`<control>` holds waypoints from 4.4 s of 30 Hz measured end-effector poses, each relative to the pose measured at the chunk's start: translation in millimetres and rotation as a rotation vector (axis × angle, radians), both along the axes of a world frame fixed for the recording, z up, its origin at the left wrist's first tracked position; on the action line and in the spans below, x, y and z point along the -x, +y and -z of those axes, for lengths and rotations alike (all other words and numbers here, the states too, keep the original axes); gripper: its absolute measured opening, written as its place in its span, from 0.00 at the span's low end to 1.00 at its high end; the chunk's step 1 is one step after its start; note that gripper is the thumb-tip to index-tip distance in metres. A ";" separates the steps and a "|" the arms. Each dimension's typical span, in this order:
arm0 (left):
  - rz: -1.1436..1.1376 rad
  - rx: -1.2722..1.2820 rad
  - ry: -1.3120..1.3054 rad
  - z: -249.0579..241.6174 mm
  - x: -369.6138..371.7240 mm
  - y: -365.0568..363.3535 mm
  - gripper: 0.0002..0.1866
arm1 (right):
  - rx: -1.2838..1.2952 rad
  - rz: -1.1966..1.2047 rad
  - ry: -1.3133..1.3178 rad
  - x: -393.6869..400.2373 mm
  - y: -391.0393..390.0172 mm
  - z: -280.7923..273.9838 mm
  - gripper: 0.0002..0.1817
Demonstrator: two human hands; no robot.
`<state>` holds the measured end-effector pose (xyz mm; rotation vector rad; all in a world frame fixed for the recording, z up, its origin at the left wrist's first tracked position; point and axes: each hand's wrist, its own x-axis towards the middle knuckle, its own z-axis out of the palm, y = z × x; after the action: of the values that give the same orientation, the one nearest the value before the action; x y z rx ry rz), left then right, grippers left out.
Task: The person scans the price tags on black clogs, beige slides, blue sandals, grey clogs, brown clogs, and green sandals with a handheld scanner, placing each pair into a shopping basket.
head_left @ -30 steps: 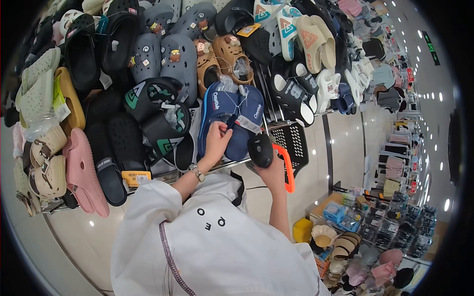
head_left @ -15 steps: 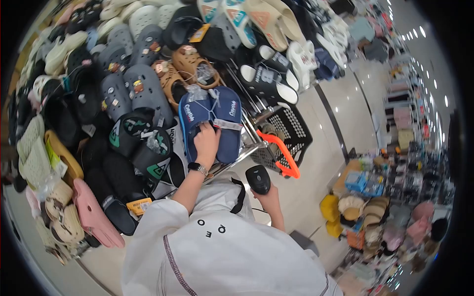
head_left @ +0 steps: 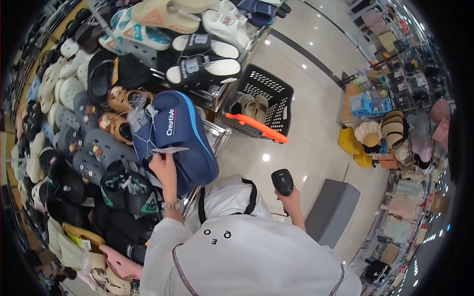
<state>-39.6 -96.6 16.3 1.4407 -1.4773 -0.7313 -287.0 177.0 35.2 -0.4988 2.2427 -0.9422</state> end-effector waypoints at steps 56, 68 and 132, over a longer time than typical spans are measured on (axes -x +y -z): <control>-0.791 -0.105 -0.305 27.4 -142.9 98.7 0.11 | -0.173 -0.975 -0.343 -32.9 -158.4 -14.9 0.14; 0.300 -0.039 -0.595 74.8 -16.4 -17.8 0.30 | -0.129 -0.564 -0.267 -35.4 -118.4 -22.5 0.16; 0.690 -0.644 -1.037 79.9 13.6 -61.9 0.41 | -0.123 -0.534 -0.328 50.7 -150.9 -0.4 0.25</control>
<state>-53.2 -158.5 -63.6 1.9362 -2.8101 -0.9833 -337.7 26.1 35.6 -0.7746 1.7299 -0.5564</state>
